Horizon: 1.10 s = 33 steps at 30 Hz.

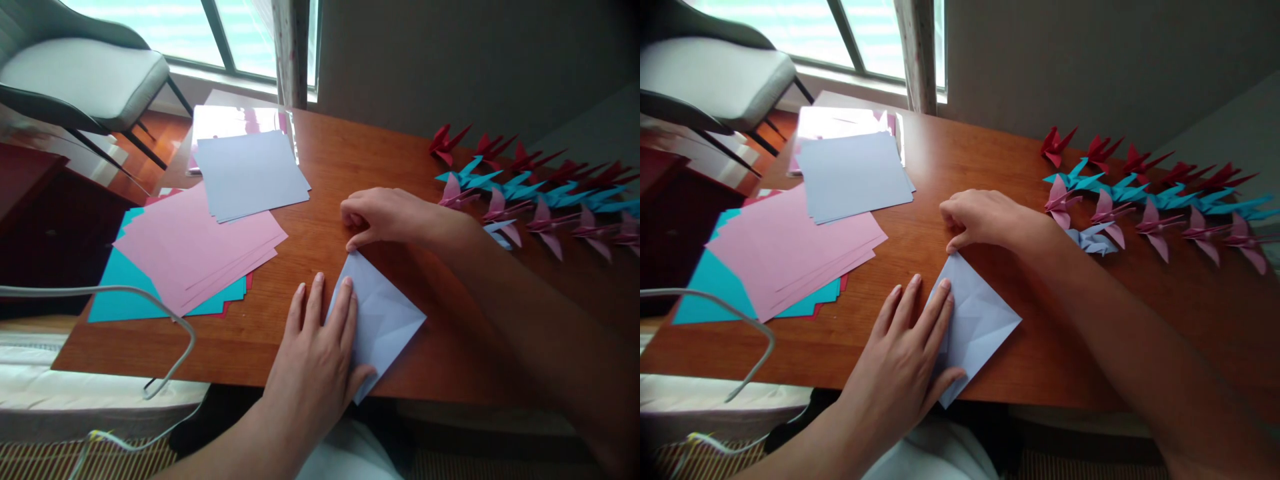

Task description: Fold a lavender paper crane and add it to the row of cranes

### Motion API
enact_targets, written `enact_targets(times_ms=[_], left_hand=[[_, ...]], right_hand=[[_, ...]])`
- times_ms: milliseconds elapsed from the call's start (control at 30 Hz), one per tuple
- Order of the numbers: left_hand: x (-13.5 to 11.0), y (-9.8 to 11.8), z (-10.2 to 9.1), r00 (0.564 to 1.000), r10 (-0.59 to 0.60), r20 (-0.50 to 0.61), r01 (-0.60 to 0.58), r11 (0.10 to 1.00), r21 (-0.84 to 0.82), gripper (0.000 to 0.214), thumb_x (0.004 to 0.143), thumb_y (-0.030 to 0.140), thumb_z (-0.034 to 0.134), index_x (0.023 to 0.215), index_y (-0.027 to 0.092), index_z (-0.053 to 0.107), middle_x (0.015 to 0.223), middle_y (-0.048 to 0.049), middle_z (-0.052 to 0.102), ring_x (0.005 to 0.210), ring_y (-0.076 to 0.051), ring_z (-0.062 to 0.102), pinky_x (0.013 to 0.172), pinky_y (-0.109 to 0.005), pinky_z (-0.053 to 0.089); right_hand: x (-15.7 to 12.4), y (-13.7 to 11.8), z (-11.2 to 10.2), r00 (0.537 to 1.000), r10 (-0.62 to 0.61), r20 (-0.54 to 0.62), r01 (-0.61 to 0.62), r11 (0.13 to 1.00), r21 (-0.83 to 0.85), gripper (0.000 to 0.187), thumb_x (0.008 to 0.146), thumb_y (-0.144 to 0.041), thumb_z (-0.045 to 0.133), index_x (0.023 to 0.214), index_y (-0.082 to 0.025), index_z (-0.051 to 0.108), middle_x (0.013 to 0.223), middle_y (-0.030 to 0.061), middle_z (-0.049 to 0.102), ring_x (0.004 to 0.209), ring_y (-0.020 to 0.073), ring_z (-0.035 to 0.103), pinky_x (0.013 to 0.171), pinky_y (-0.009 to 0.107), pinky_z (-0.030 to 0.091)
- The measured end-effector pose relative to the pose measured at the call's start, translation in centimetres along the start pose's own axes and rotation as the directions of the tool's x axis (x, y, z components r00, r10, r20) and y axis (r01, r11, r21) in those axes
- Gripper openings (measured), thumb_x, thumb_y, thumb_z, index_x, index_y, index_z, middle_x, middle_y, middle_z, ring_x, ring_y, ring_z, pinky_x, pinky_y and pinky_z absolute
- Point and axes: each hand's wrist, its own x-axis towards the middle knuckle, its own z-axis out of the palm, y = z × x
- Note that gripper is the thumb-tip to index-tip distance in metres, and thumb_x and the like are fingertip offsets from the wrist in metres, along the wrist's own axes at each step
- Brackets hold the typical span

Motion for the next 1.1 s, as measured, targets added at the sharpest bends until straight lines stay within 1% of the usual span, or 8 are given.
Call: enact_targets(times_ms=[100,300,467,600,700,867,1000,1100], left_hand=[[0.0,-0.1,0.0,1.0,0.001,0.0,-0.001,1.0,-0.016,0.08,0.094,0.065,0.045,0.151,0.009,0.044,0.164,-0.0125,0.034,0.149,-0.047,0.024,0.12,-0.063,0.025],[0.0,-1.1,-0.3,0.998,0.008,-0.059,-0.015,0.993,-0.121,0.066,0.097,0.056,0.046,0.146,0.014,0.052,0.161,-0.0102,0.039,0.147,-0.044,0.033,0.119,-0.062,0.03],[0.0,-3.1,0.0,0.979,0.006,-0.204,-0.054,0.972,-0.23,0.047,0.099,0.02,0.047,0.145,0.015,0.051,0.158,-0.0124,0.044,0.141,-0.031,0.046,0.112,-0.047,0.044],[0.5,-4.5,0.4,0.946,-0.104,-0.307,-0.048,0.892,-0.449,0.041,0.098,0.011,0.045,0.138,0.014,0.056,0.133,-0.0118,0.068,0.119,-0.021,0.065,0.101,-0.034,0.053],[1.2,-4.9,0.0,0.915,-0.28,-0.291,0.037,0.776,-0.63,0.033,0.098,0.017,0.051,0.129,0.017,0.063,0.118,-0.0079,0.076,0.102,-0.019,0.073,0.089,-0.029,0.056],[2.1,-4.9,-1.4,0.847,-0.523,-0.091,0.22,0.501,-0.837,0.029,0.093,0.029,0.062,0.12,0.021,0.07,0.113,-0.0044,0.076,0.089,-0.02,0.072,0.069,-0.027,0.056],[2.5,-5.1,-1.8,0.836,-0.547,0.028,0.235,0.312,-0.921,0.038,0.09,0.031,0.065,0.128,0.023,0.065,0.093,-0.002,0.075,0.066,-0.016,0.065,0.053,-0.024,0.05],[2.7,-5.1,-1.7,0.84,-0.541,0.044,0.225,0.273,-0.935,0.042,0.09,0.029,0.065,0.132,0.023,0.061,0.092,-0.0021,0.074,0.065,-0.016,0.064,0.053,-0.025,0.051]], right_hand=[[-0.3,1.1,0.3,0.994,0.099,-0.054,-0.096,0.993,0.062,0.025,0.078,-0.04,0.079,0.087,-0.021,0.067,0.082,-0.0013,0.066,0.069,0.0143,0.054,0.056,0.027,0.028],[-1.8,1.5,2.5,0.957,0.14,-0.256,-0.089,0.976,0.2,0.009,0.09,-0.019,0.059,0.092,-0.018,0.068,0.087,0.0033,0.07,0.076,0.0161,0.061,0.068,0.026,0.039],[-4.2,-0.1,4.3,0.904,0.211,-0.371,-0.071,0.931,0.357,0.013,0.093,-0.023,0.058,0.096,-0.017,0.069,0.096,0.0058,0.073,0.085,0.0188,0.064,0.076,0.029,0.045],[-6.1,-1.9,5.2,0.873,0.291,-0.391,-0.058,0.858,0.51,0.021,0.098,-0.03,0.054,0.108,-0.019,0.068,0.109,0.0078,0.073,0.099,0.0208,0.067,0.084,0.032,0.05],[-7.2,-3.1,6.2,0.851,0.338,-0.402,-0.035,0.8,0.599,0.022,0.096,-0.028,0.057,0.114,-0.02,0.066,0.112,0.008,0.071,0.101,0.0205,0.067,0.089,0.035,0.052],[-8.6,-4.7,7.9,0.813,0.488,-0.319,0.001,0.546,0.838,0.033,0.092,-0.035,0.063,0.123,-0.025,0.062,0.119,0.0074,0.07,0.104,0.0213,0.067,0.088,0.036,0.056],[-9.3,-5.7,9.0,0.8,0.57,-0.189,0.023,0.286,0.958,0.022,0.086,-0.037,0.069,0.104,-0.025,0.067,0.1,0.0044,0.072,0.091,0.0211,0.069,0.076,0.033,0.057],[-9.5,-6.6,9.6,0.771,0.624,-0.127,0.02,0.176,0.984,0.021,0.085,-0.042,0.068,0.096,-0.025,0.064,0.089,0.0031,0.07,0.077,0.0202,0.068,0.064,0.031,0.055]])
